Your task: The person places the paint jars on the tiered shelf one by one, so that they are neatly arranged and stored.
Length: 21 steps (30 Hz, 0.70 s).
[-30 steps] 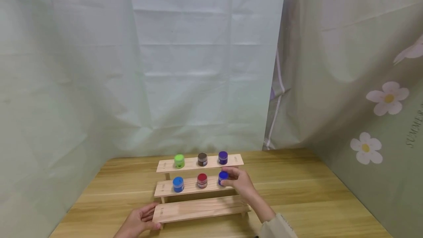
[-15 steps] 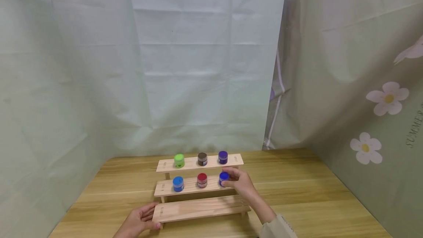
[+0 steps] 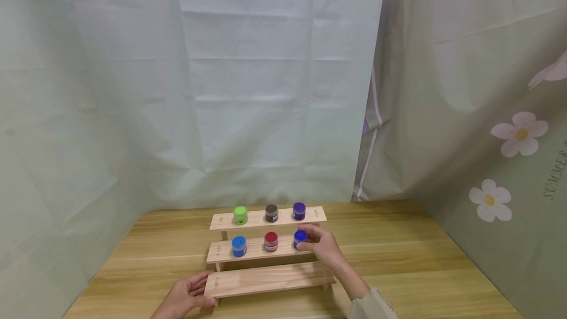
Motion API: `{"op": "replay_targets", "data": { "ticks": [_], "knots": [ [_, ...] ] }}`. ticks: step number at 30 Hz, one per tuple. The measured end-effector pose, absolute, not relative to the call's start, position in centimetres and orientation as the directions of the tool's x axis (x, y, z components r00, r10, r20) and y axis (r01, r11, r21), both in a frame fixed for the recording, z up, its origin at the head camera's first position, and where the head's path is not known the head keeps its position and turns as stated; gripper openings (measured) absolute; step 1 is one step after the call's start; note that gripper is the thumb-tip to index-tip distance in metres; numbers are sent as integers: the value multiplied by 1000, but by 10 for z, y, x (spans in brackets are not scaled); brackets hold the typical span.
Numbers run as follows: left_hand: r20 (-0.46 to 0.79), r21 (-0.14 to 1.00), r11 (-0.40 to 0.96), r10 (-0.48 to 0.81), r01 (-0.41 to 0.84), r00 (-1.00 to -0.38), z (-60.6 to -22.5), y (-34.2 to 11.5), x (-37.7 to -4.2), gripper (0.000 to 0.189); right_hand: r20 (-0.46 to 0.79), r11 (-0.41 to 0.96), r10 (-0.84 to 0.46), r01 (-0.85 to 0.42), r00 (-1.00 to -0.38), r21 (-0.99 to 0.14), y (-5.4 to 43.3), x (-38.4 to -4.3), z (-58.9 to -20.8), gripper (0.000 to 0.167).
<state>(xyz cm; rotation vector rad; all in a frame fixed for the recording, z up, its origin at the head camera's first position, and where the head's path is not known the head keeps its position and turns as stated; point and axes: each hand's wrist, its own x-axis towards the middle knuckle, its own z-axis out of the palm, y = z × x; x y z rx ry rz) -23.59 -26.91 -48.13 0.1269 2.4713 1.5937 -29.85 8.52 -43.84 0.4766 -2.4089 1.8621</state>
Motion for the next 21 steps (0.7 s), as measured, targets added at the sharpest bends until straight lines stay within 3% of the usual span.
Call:
{"op": "replay_targets", "data": {
  "ticks": [13,21],
  "knots": [
    [-137,910,410,158,-62,-978,-481,-267,-237,82,166,227,-159,-200,-973,-953,81,-299,-435,44],
    [-97,920,392,223,-2,-970,-481,-274,-234,86,160,188,-187,-195,-969,-963,90,-300,-436,48]
  ]
}}
